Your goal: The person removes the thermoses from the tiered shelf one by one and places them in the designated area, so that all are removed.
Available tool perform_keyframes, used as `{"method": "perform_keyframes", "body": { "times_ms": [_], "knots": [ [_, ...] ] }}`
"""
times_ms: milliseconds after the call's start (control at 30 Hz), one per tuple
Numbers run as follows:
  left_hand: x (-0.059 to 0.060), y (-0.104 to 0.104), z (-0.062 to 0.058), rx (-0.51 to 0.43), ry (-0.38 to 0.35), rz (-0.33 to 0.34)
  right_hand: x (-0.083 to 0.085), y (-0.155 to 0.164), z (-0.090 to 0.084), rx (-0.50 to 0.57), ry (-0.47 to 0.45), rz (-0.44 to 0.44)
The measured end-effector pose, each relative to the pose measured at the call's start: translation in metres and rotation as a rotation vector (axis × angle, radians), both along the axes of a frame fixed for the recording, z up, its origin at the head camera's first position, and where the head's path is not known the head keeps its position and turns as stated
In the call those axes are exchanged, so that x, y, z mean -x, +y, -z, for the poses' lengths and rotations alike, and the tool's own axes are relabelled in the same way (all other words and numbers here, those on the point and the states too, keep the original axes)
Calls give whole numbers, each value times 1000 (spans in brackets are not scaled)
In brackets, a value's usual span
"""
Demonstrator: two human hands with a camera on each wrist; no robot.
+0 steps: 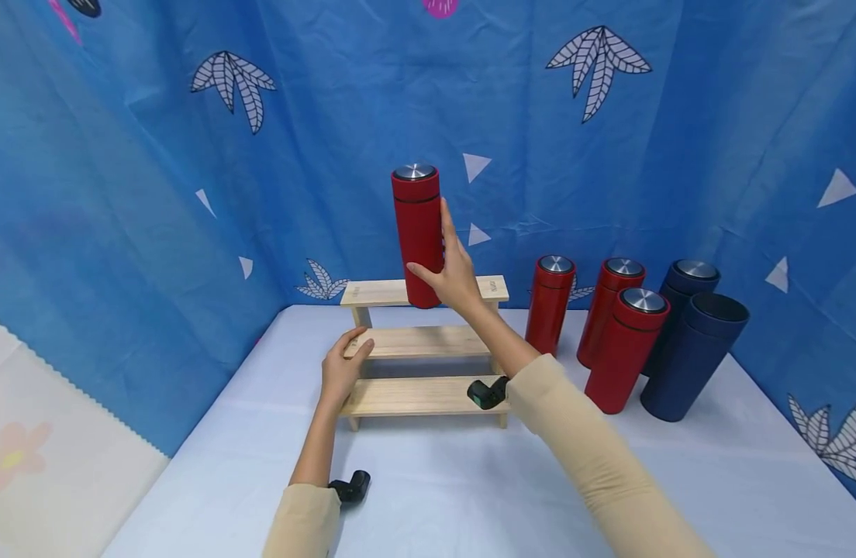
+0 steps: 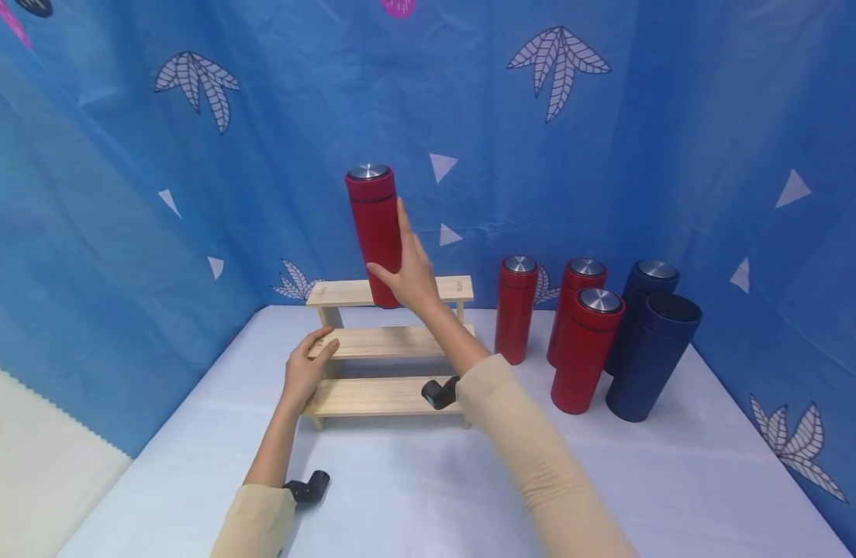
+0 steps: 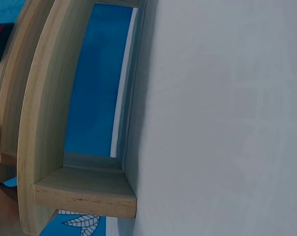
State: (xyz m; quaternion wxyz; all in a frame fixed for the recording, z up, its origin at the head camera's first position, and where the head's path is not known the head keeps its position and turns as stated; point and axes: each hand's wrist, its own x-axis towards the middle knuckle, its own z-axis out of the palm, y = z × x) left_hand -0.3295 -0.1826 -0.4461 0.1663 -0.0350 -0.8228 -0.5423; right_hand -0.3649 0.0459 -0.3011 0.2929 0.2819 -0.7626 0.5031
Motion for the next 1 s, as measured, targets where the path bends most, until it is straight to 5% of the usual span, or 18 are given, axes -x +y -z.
{"method": "perform_keyframes", "body": {
  "times_ms": [333, 633, 1000],
  "knots": [
    [-1, 1, 0, -2, -22, -11, -50, 39, 19, 20, 147, 22],
    [-1, 3, 2, -31, -22, -20, -102, 92, 24, 47, 217, 183],
    [1, 3, 3, -31, -13, -39, -100, 159, 78, 52, 84, 350]
  ]
}}
